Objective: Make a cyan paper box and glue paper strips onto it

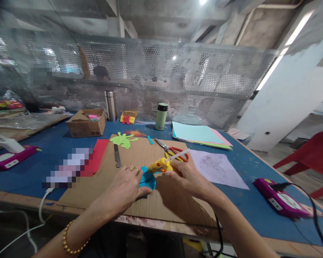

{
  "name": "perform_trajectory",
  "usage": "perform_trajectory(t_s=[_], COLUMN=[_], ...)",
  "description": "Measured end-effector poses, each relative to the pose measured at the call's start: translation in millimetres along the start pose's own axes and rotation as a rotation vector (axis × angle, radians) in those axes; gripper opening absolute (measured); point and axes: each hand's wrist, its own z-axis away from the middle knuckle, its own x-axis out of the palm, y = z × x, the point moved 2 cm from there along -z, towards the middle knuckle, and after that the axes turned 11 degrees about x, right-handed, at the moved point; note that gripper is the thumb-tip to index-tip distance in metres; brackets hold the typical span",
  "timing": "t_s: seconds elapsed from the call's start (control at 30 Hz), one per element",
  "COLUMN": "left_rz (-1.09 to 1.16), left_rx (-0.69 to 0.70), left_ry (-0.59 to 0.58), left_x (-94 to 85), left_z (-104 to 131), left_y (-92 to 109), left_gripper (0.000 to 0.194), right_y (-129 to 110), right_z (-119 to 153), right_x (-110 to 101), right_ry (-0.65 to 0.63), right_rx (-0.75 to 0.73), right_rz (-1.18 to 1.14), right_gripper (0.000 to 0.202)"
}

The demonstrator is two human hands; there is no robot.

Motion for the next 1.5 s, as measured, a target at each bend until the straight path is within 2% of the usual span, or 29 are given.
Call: perform_trajectory(t_s=[0.27,0.4,0.53,0.63,0.77,0.9,0.97,1.03,1.1,1.2,1.23,1.3,1.33,1.4,1.5], left_rz=[0.018,-0.002,-0.03,-0.041,-0.012,0.005,0.005,0.002,0.0,0.004,0.007,0.013,0.012,0.005,-0.007], left_rx=[-0.012,-0.002,0.022,0.018,-0.015,-0.041,-0.043,-0.036,-0.03,-0.041,-0.046,-0.044,-0.036,-0.019,-0.02], left_ry=[-0.01,0.046,0.085,0.07,0.001,-0.02,-0.01,0.015,0.031,0.009,-0.001,-0.01,-0.009,-0.002,0.004], left_x=[-0.1,3.2,4.5,2.7,1.1,3.8,5.8,7.0,7.2,7.0,6.9,6.9,6.9,6.9,7.2], left_z=[0.0,0.8,2.2,2.0,0.1,-1.2,-1.1,-0.7,-0.3,-0.1,-0.1,-0.2,-0.2,0.0,0.8], left_y=[-0.7,-1.9,-1.9,-1.4,-1.0,-1.7,-2.5,-3.2,-3.6,-3.7,-3.7,-3.2,-3.0,-2.6,-2.8], left_gripper=[0.049,0.051,0.05,0.049,0.048,0.054,0.057,0.059,0.06,0.062,0.063,0.062,0.06,0.057,0.054], right_y=[1.3,2.4,2.4,9.9,39.8,86.5,110.4,134.4,158.0,175.7,173.3,153.7,137.3,97.7,43.9], right_z=[3.4,1.7,0.4,9.0,42.0,83.5,97.0,103.1,105.0,105.6,105.3,102.0,97.9,81.6,39.4], right_x=[-1.6,1.5,1.8,-5.0,-19.3,-33.7,-37.4,-37.0,-34.2,-29.9,-29.8,-31.6,-33.1,-32.5,-18.7], right_ry=[-0.03,-0.029,0.022,0.072,0.191,0.497,0.597,0.612,0.596,0.551,0.555,0.607,0.664,0.683,0.436], right_rx=[0.005,-0.002,-0.021,0.022,0.129,0.297,0.283,0.233,0.258,0.253,0.249,0.238,0.222,0.117,-0.003], right_rz=[-0.034,-0.025,-0.048,-0.067,-0.105,0.034,0.107,0.239,0.386,0.489,0.533,0.628,0.638,0.491,0.205], right_gripper=[0.046,0.047,0.044,0.045,0.045,0.039,0.03,0.029,0.025,0.028,0.03,0.035,0.035,0.03,0.026])
